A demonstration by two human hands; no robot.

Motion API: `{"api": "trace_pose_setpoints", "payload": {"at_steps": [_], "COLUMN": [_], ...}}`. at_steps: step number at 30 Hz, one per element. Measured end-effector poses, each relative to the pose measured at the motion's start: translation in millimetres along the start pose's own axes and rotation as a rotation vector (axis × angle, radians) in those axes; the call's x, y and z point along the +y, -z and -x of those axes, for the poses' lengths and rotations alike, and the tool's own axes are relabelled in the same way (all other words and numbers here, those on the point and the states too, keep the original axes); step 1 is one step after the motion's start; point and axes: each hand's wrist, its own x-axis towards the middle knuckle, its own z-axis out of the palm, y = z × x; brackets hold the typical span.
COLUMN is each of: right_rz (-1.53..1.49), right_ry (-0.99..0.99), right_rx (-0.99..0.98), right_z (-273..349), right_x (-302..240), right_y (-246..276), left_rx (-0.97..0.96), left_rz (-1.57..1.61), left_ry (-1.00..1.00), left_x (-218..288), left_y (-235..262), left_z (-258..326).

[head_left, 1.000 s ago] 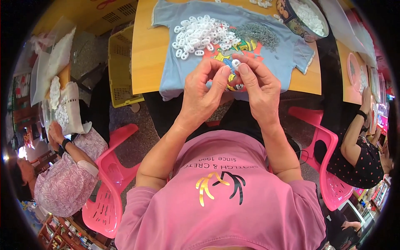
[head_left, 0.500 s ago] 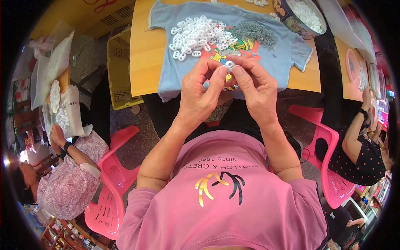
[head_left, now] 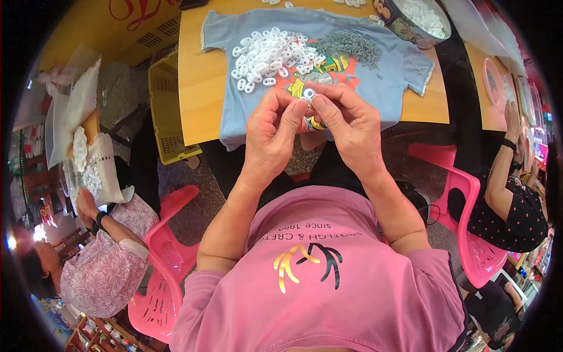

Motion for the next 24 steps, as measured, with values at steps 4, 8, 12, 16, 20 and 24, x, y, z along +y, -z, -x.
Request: {"api": "trace_pose_setpoints", "payload": {"at_steps": [4, 8, 12, 16, 20, 24], "right_rz": [0.049, 0.195, 0.095, -0.089, -0.087, -0.018], "right_ry": [0.040, 0.157, 0.046, -0.100, -0.133, -0.059], "right_rx": [-0.007, -0.034, -0.012, 0.016, 0.018, 0.045], "right_z": [1.0, -0.5, 0.4, 1.5, 1.6, 1.4], "right_x": [1.4, 4.2, 4.6, -1.1, -2.5, -3.3], "right_y": [0.9, -0.9, -4.3, -8.5, -9.4, -12.8], "left_rx": [-0.009, -0.044, -0.024, 0.011, 0.005, 0.029], "left_rz": [0.058, 0.053, 0.065, 0.064, 0.072, -0.004], "left_ry": [0.018, 0.030, 0.058, -0.010, -0.050, -0.133], "left_x": [0.6, -4.5, -3.7, -3.0, -6.8, -19.7], "left_y": [0.5, 8.6, 8.1, 2.0, 1.4, 2.7], "left_z": [1.3, -0.3, 0.0, -0.3, -0.1, -0.4]}}
